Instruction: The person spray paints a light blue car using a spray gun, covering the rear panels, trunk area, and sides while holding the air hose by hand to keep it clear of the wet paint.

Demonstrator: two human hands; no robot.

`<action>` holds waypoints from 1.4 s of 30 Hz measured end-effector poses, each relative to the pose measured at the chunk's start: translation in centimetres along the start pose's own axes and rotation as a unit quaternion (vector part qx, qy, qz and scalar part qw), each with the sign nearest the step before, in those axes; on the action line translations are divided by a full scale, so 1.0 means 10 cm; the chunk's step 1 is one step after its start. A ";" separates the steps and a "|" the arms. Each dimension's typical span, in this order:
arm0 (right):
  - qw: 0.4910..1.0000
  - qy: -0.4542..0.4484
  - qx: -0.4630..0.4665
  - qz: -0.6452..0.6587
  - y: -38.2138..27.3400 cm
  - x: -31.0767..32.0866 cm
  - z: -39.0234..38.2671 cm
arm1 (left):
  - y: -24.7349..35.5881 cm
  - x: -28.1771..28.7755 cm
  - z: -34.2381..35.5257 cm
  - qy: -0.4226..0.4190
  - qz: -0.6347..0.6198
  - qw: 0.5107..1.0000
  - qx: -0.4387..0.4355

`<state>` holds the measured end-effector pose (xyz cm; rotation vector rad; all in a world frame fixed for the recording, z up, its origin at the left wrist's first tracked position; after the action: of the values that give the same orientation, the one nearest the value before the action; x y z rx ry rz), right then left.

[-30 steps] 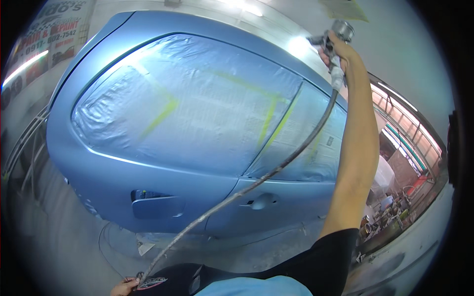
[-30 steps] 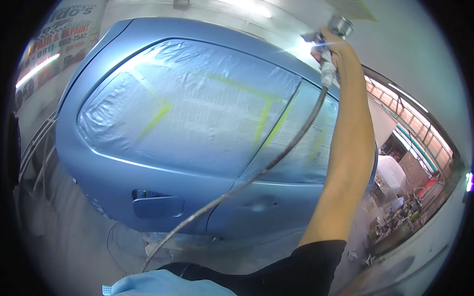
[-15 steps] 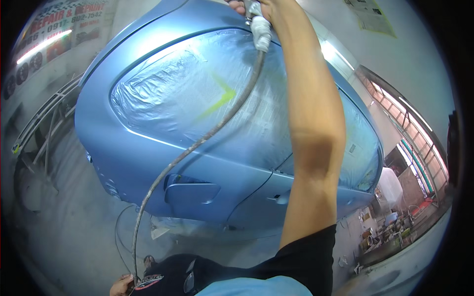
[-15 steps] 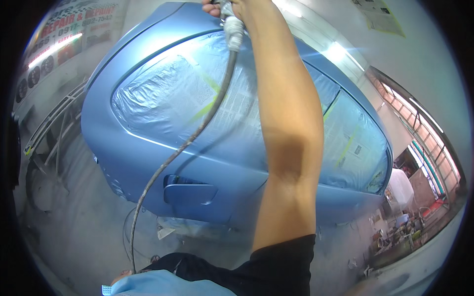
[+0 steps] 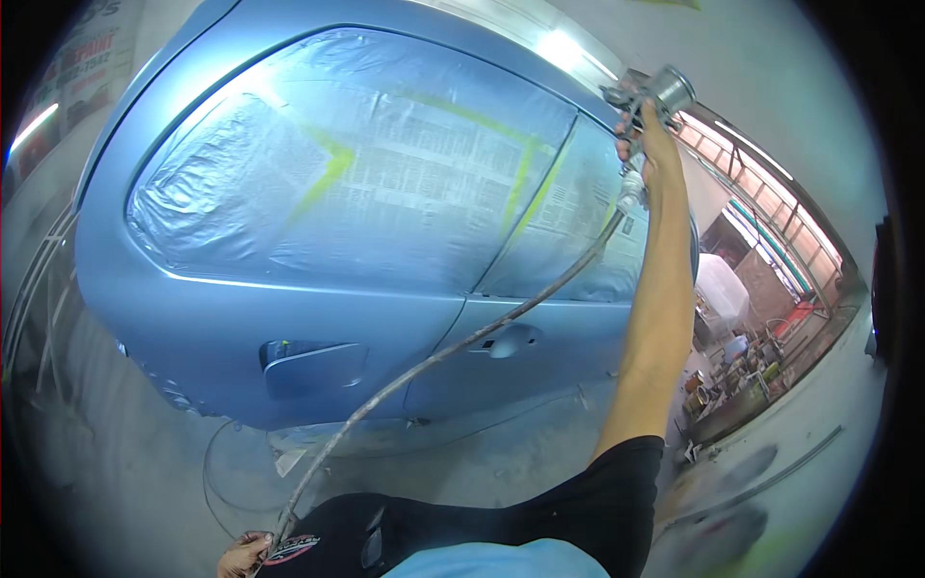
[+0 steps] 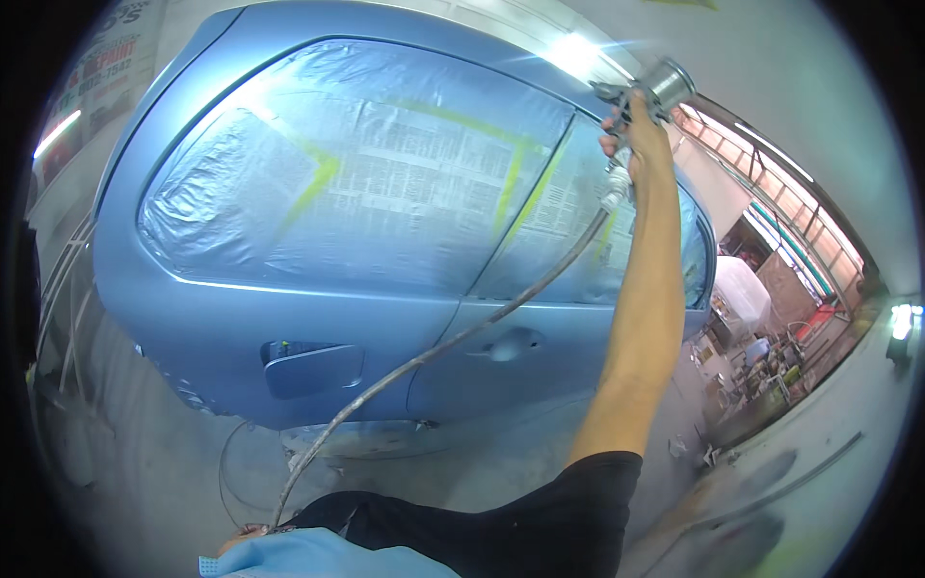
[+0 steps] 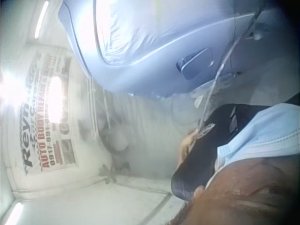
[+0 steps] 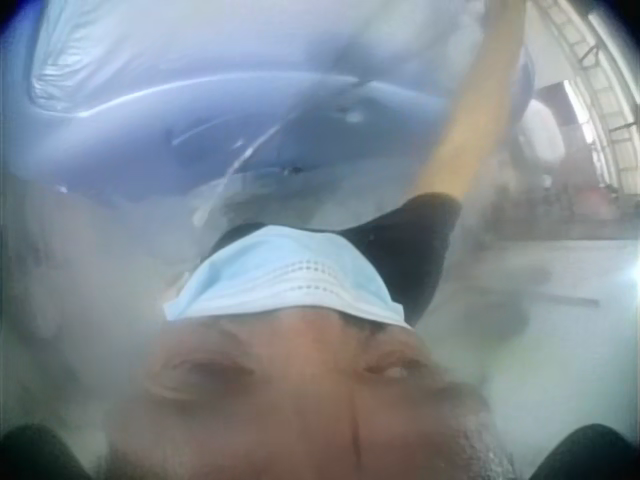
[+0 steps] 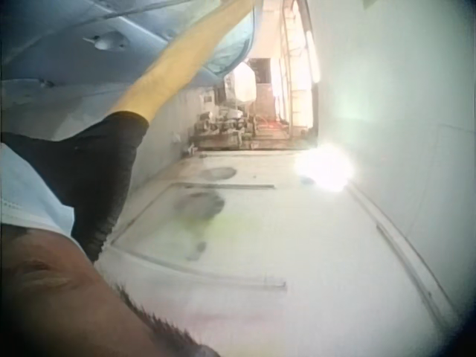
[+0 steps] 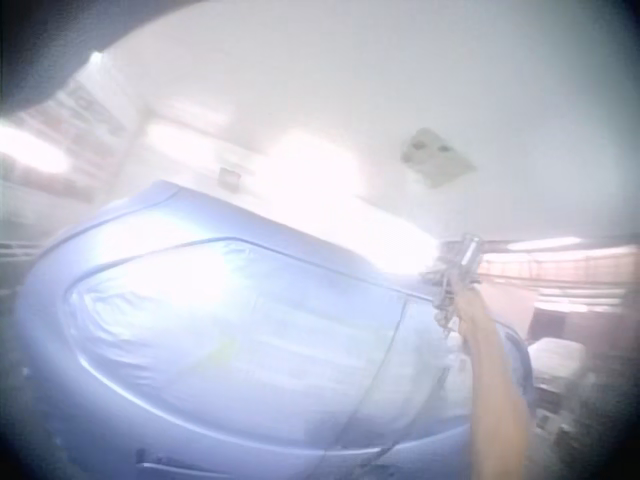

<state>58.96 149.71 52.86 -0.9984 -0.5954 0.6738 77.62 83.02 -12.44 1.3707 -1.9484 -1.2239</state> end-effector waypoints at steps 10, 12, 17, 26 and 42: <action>0.977 0.194 0.025 0.089 0.56 0.66 -0.17 | -0.01 -0.03 -0.04 0.038 0.008 0.996 0.081; 0.978 0.188 0.027 0.083 0.56 0.55 -0.32 | -0.08 0.06 -0.09 0.045 -0.014 0.992 0.120; 0.993 0.101 0.036 0.054 0.27 -0.28 -0.84 | -0.25 0.47 -0.17 -0.016 -0.127 0.989 0.081; 0.995 -0.058 0.083 0.012 -0.39 -2.65 -1.99 | -0.50 2.03 -0.78 0.027 -0.108 0.990 0.092; 0.939 -0.335 -0.071 -0.023 -0.14 -4.85 -4.25 | -1.10 3.67 -1.46 -0.022 -0.123 0.987 0.104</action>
<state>58.25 89.65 29.31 -0.8738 -1.2754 0.9441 79.76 42.57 -18.89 1.7475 -2.0297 -1.1937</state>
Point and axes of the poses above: each hand's wrist, its own z-axis towards the middle knuckle, its own x-axis out of the back of the hand, y = z × x, the point moved 5 cm from there along z, towards the middle knuckle, and after that the axes turned 8 degrees about -x, right-handed, at the moved point
